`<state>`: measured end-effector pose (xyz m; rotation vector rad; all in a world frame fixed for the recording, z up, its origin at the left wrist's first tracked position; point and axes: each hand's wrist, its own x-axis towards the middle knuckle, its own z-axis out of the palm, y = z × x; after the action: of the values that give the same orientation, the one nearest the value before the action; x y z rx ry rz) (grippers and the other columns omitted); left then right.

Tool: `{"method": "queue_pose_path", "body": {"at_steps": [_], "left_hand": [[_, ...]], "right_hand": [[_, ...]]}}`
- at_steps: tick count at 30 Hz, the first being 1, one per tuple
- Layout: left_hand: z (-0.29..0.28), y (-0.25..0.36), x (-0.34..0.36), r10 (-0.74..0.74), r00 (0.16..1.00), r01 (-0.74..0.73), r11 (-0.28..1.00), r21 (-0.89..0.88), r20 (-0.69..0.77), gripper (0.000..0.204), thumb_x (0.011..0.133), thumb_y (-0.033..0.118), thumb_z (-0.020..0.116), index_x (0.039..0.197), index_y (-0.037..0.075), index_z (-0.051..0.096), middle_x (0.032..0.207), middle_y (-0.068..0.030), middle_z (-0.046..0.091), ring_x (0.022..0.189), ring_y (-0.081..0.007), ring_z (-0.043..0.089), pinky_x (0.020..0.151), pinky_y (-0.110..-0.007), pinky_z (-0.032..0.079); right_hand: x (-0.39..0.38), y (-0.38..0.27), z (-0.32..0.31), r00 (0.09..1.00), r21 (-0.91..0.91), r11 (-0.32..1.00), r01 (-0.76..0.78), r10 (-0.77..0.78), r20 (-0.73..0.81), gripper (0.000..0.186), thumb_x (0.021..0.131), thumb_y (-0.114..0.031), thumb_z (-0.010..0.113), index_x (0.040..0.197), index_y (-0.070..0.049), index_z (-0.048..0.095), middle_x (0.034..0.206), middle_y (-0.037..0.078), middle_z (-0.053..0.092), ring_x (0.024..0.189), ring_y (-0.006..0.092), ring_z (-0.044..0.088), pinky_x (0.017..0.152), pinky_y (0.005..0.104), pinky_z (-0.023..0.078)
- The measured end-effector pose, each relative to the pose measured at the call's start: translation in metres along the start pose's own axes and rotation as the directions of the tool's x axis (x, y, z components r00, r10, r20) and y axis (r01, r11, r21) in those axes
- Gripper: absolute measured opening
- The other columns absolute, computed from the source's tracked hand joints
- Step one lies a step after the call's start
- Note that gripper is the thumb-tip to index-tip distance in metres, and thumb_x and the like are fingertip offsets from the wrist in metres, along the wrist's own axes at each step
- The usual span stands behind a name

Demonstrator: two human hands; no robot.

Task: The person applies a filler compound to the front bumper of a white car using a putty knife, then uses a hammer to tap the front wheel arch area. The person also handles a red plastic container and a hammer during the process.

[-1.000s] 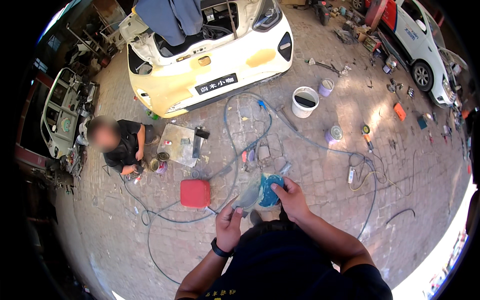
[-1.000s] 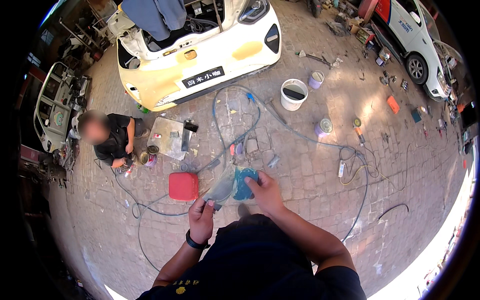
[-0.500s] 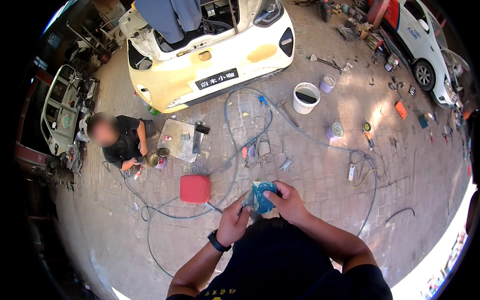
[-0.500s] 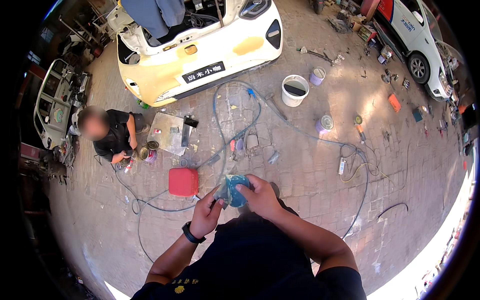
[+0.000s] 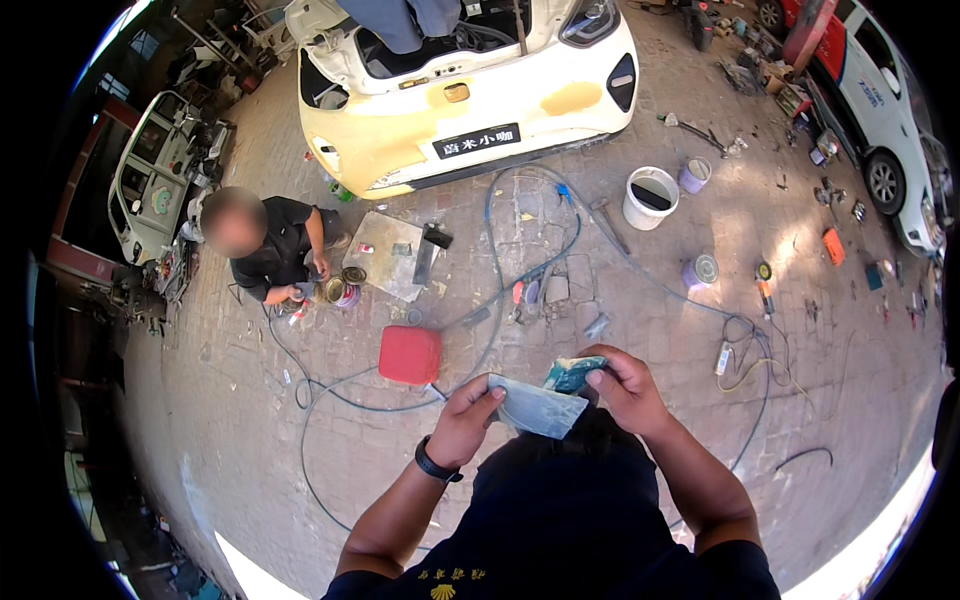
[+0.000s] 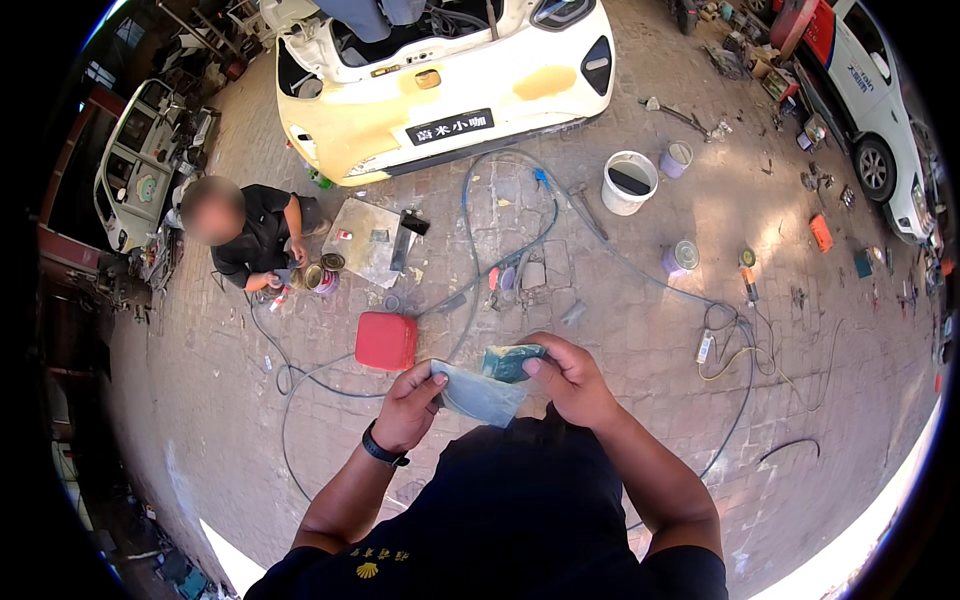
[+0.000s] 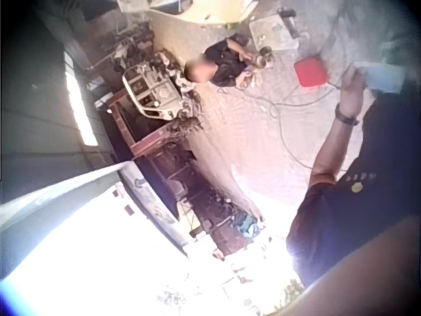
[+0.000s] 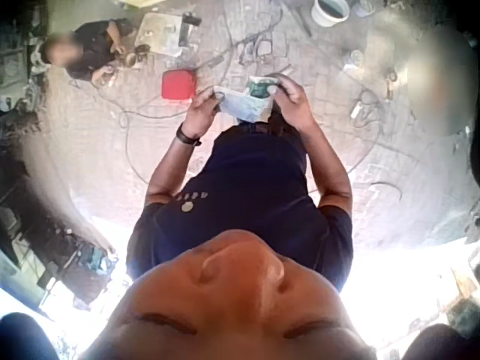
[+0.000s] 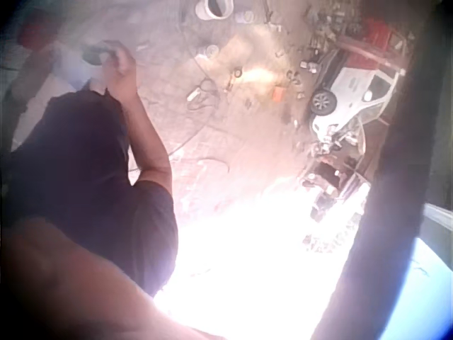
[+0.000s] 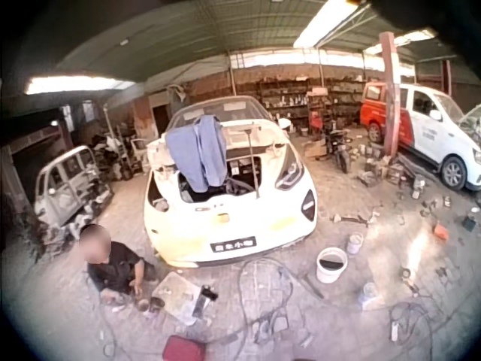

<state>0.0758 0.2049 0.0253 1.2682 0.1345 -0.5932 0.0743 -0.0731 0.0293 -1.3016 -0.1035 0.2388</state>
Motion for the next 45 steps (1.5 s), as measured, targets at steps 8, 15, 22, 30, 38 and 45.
{"method": "queue_pose_path", "body": {"at_steps": [8,15,22,30,38,45], "left_hand": [[0.002,0.019,-0.010,0.010,0.994,-0.059,0.889,-0.455,-0.110,0.018,0.109,0.016,0.055,0.118,0.003,0.063,0.104,-0.0008,0.066,0.096,-0.0094,0.061,0.087,-0.027,0.048],[-0.008,-0.020,-0.018,0.022,0.998,-0.046,0.884,-0.465,-0.056,0.018,0.108,0.015,0.057,0.117,0.002,0.063,0.107,-0.0027,0.068,0.101,-0.0133,0.063,0.090,-0.029,0.048],[-0.014,-0.016,-0.009,0.028,1.000,-0.023,0.866,-0.499,0.003,0.018,0.106,0.011,0.056,0.119,0.001,0.064,0.112,-0.0067,0.071,0.106,-0.0166,0.067,0.098,-0.034,0.051],[-0.032,0.024,-0.003,0.087,0.996,-0.088,0.708,-0.700,-0.037,0.034,0.106,0.018,0.054,0.135,0.000,0.059,0.136,-0.0144,0.068,0.126,-0.0277,0.065,0.108,-0.043,0.051],[-0.007,0.032,-0.003,0.200,0.979,-0.182,0.809,-0.559,-0.029,0.031,0.105,0.012,0.060,0.132,-0.002,0.063,0.135,-0.0157,0.068,0.126,-0.0298,0.065,0.110,-0.046,0.051],[0.013,0.012,-0.011,0.140,0.980,-0.194,0.825,-0.531,-0.139,0.031,0.110,0.015,0.049,0.134,0.001,0.061,0.135,-0.0159,0.067,0.125,-0.0310,0.067,0.106,-0.049,0.056]], "right_hand": [[0.012,-0.005,0.003,0.938,-0.632,0.725,0.273,-0.054,0.343,0.017,0.101,-0.009,0.062,0.115,-0.001,0.068,0.098,0.012,0.068,0.090,0.0235,0.068,0.081,0.0341,0.053],[-0.002,-0.011,0.016,0.983,-0.354,0.933,0.060,0.007,0.185,0.014,0.103,-0.007,0.061,0.111,0.003,0.066,0.098,0.009,0.067,0.091,0.0169,0.067,0.083,0.0318,0.053],[0.005,-0.015,0.021,1.000,-0.219,0.976,0.001,0.001,0.009,0.018,0.105,-0.010,0.059,0.116,0.003,0.063,0.100,0.006,0.067,0.093,0.0129,0.063,0.083,0.0298,0.052],[-0.004,0.005,0.005,0.991,-0.044,0.991,-0.130,0.131,0.032,0.020,0.106,-0.010,0.058,0.121,0.002,0.064,0.104,0.005,0.068,0.097,0.0113,0.062,0.089,0.0291,0.051],[0.000,0.026,-0.006,0.920,0.463,0.885,-0.055,0.225,-0.322,0.021,0.106,-0.013,0.059,0.123,-0.001,0.064,0.109,0.005,0.071,0.099,0.0131,0.067,0.091,0.0307,0.054],[-0.004,0.040,-0.002,0.838,0.557,0.827,-0.083,0.360,-0.410,0.022,0.104,-0.010,0.061,0.123,0.000,0.064,0.109,0.006,0.071,0.100,0.0180,0.070,0.090,0.0356,0.057]]}}
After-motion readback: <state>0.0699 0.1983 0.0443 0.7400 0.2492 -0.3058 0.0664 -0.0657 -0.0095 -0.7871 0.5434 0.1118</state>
